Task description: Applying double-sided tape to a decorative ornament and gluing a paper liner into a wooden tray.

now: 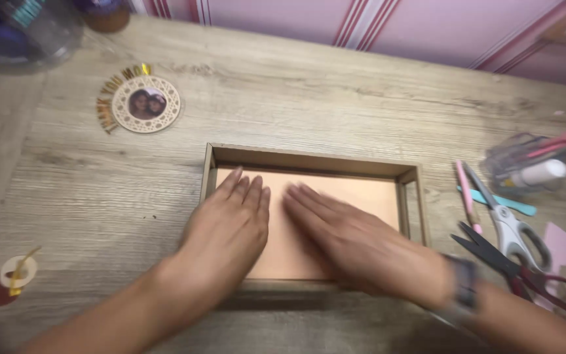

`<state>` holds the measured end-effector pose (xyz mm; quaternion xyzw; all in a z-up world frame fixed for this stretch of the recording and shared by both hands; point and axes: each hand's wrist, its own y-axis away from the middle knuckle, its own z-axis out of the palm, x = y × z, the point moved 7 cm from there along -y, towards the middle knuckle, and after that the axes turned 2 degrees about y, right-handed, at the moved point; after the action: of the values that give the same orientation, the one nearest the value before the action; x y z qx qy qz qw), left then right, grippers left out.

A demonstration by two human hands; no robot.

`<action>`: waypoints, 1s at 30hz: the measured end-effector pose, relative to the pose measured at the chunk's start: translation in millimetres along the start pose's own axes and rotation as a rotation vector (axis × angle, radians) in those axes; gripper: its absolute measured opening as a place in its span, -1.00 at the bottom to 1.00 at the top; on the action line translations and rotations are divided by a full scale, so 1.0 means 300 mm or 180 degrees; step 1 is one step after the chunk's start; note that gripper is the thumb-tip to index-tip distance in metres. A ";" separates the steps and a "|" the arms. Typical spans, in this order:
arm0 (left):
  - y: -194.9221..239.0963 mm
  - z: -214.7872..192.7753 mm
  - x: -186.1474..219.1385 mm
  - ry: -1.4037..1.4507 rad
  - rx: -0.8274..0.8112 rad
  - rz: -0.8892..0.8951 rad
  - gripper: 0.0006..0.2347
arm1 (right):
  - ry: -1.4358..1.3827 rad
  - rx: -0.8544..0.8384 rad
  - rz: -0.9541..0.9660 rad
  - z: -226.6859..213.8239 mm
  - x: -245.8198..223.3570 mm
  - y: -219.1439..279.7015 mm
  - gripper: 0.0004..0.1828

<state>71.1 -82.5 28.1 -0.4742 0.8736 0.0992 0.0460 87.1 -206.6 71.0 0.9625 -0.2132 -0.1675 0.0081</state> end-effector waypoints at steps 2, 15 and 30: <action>-0.038 0.068 -0.009 -0.0355 -0.1079 -0.0030 -0.25 | 0.0443 0.0032 -0.0108 0.054 -0.006 -0.055 -0.33; -0.022 -0.031 -0.074 0.0583 -0.0132 -0.0361 -0.14 | 0.1659 -0.0851 0.1857 0.075 0.137 0.150 -0.11; -0.046 -0.007 -0.169 0.0538 0.0287 -0.0022 -0.42 | 0.0567 -0.0185 -0.0550 0.007 -0.070 -0.122 -0.35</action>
<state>110.3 -48.8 37.3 -0.4813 0.8763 0.0192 -0.0062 83.4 -164.6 72.5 0.9877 -0.1230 -0.0876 0.0404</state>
